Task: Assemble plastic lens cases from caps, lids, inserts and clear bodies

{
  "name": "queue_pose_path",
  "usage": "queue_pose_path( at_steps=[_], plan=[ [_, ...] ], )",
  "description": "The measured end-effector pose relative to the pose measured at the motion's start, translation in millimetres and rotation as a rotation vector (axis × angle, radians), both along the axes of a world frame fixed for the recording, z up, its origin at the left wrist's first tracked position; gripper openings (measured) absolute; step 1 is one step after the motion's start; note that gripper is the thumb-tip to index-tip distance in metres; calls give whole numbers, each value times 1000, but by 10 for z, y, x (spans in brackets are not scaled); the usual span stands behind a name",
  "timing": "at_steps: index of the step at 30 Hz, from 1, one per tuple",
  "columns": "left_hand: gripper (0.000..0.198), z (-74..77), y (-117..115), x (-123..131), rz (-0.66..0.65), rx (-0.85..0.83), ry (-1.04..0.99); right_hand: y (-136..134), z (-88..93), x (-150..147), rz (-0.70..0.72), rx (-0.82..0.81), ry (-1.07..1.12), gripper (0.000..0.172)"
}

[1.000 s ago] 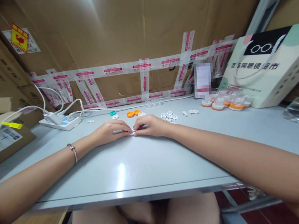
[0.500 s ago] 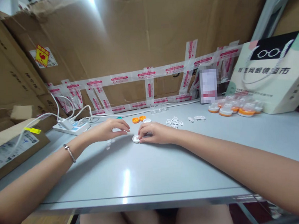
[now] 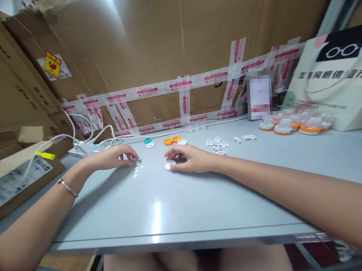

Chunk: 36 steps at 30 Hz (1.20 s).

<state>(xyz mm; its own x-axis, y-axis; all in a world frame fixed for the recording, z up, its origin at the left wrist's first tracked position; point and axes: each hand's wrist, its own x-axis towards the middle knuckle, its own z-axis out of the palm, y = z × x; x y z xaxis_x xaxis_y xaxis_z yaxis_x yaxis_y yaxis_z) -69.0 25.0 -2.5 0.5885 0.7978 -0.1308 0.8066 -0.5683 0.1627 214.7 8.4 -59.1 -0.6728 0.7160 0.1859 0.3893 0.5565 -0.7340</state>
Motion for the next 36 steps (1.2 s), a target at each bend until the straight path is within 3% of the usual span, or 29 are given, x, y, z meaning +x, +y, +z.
queue_pose_path(
  at_steps=[9, 15, 22, 27, 30, 32, 36],
  plan=[
    [22, -155, 53, 70, 45, -57, -131, 14, -11, 23, 20, -16, 12, 49],
    [20, -117, 35, 96, 64, 7, -70, 29, -34, 30, 33, -8, 42, 45],
    [18, -109, -6, 172, -94, 224, 99, 26, -32, 28, 53, -5, 54, 45],
    [17, -194, 36, 186, -89, 355, 142, 24, -24, 17, 39, 4, 49, 43],
    [14, -212, 15, 226, -77, 440, 50, 24, -21, 14, 41, 13, 50, 43],
    [12, -216, -43, 309, -150, 516, -76, 20, -15, 12, 46, 11, 48, 42],
    [18, -272, -191, 563, -422, 643, -208, 13, -2, 6, 62, 11, 47, 40]
  ],
)
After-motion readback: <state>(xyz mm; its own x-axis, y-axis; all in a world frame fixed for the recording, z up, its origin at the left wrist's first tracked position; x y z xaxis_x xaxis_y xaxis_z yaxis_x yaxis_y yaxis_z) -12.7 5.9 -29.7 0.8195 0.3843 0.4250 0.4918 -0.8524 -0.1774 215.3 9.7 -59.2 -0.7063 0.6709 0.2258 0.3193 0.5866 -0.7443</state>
